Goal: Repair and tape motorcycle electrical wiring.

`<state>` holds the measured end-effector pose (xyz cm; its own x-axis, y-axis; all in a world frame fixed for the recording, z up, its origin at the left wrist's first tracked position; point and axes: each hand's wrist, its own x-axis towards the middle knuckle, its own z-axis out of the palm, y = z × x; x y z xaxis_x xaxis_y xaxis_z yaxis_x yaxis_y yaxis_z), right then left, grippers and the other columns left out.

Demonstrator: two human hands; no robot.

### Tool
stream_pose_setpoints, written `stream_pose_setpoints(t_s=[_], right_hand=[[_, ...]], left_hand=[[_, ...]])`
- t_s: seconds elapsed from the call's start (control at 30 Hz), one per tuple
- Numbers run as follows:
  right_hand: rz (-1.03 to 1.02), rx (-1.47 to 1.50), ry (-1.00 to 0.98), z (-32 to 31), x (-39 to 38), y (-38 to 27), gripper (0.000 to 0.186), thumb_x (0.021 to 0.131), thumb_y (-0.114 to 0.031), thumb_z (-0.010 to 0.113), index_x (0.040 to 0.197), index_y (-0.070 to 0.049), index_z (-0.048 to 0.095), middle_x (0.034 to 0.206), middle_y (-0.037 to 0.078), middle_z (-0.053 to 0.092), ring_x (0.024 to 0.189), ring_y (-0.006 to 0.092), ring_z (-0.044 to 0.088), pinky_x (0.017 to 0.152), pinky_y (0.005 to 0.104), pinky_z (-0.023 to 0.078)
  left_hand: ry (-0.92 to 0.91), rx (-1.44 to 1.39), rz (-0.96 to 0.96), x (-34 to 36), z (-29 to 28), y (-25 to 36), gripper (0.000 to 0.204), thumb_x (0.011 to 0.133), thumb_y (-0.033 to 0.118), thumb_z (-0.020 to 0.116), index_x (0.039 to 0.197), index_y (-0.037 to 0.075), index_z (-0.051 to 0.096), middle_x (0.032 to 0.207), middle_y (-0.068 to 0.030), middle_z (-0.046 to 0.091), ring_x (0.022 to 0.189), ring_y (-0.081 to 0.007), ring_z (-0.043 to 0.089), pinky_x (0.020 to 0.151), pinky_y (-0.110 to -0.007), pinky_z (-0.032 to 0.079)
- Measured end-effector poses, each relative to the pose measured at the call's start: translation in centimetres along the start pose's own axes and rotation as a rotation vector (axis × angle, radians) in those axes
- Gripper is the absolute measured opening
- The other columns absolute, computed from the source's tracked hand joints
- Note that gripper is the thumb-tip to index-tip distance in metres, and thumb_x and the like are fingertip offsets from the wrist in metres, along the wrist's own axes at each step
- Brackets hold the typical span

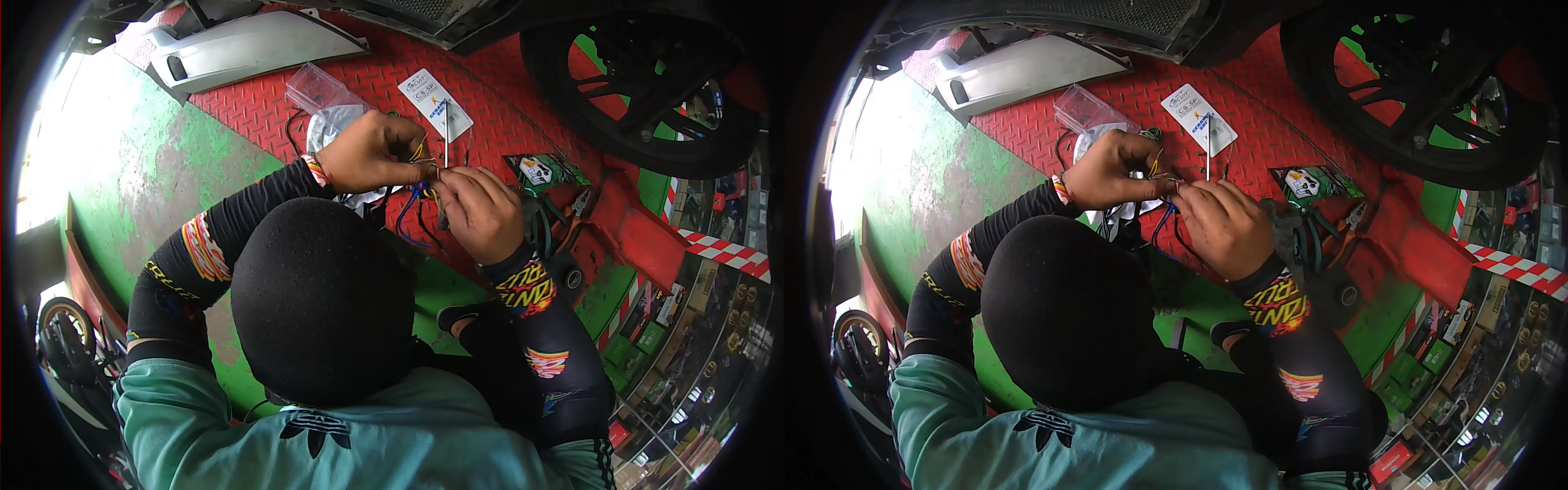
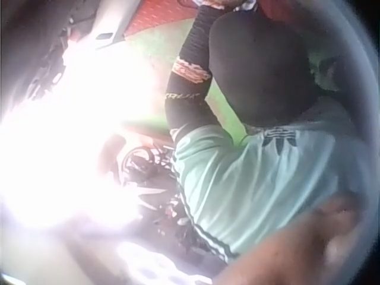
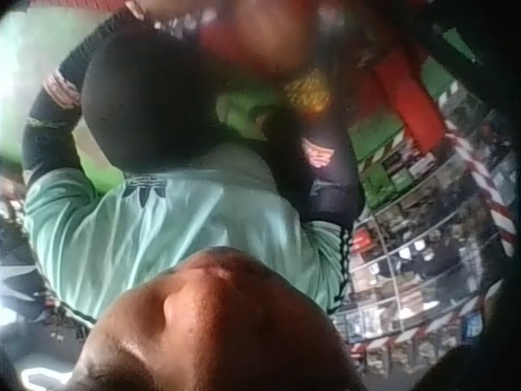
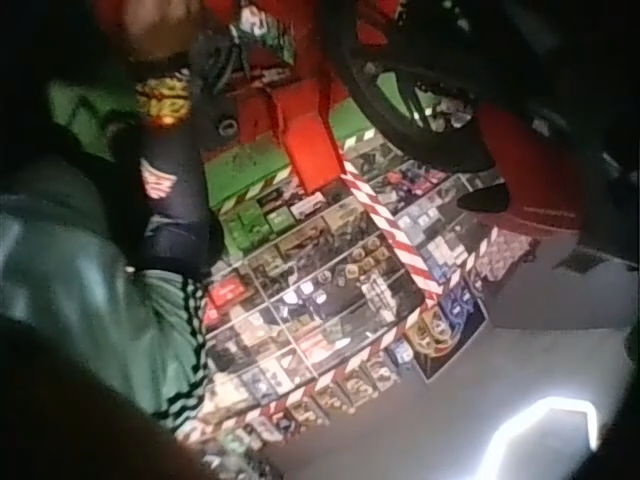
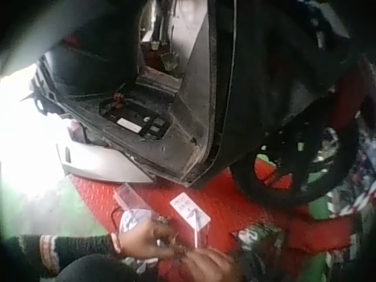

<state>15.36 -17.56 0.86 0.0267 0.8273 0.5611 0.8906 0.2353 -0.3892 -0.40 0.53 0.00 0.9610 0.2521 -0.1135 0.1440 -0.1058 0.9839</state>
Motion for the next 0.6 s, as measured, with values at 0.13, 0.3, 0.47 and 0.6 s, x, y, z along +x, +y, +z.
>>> stream_pose_setpoints(t_s=[0.13,0.3,0.47,0.6], right_hand=[[-0.033,0.112,-0.157,-2.4,0.9,2.1,0.02,0.087,-0.006,0.075,0.105,0.001,0.07,0.097,0.013,0.071,0.082,0.0294,0.07,0.074,0.0387,0.059],[-0.213,0.055,-0.256,-3.0,1.8,3.1,0.033,0.082,-0.004,0.074,0.115,-0.005,0.071,0.105,0.007,0.069,0.088,0.0278,0.069,0.075,0.0379,0.058],[-0.22,-0.013,-0.264,-2.7,1.6,3.2,0.035,0.08,-0.005,0.073,0.115,-0.008,0.072,0.106,0.004,0.068,0.087,0.0236,0.068,0.071,0.0346,0.057],[-0.233,-0.017,-0.256,-2.3,1.2,3.4,0.032,0.082,-0.007,0.072,0.115,-0.008,0.072,0.106,0.004,0.069,0.086,0.0217,0.067,0.069,0.0327,0.056]], left_hand=[[-0.023,0.04,0.057,0.0,0.0,0.2,0.015,0.09,0.011,0.08,0.096,-0.001,0.073,0.09,-0.0057,0.075,0.086,-0.0105,0.07,0.081,-0.029,0.056],[-0.066,0.117,0.09,0.2,0.0,-0.5,0.015,0.09,0.009,0.079,0.097,-0.001,0.072,0.089,-0.0052,0.074,0.086,-0.0111,0.069,0.081,-0.029,0.057],[-0.093,0.062,0.099,0.4,0.0,-0.3,0.013,0.09,0.008,0.078,0.097,-0.001,0.072,0.09,-0.0052,0.073,0.086,-0.0113,0.069,0.081,-0.029,0.057],[-0.089,0.054,0.077,0.3,0.1,-0.7,0.012,0.09,0.008,0.078,0.096,-0.001,0.072,0.09,-0.0051,0.073,0.086,-0.0113,0.069,0.082,-0.029,0.057]])
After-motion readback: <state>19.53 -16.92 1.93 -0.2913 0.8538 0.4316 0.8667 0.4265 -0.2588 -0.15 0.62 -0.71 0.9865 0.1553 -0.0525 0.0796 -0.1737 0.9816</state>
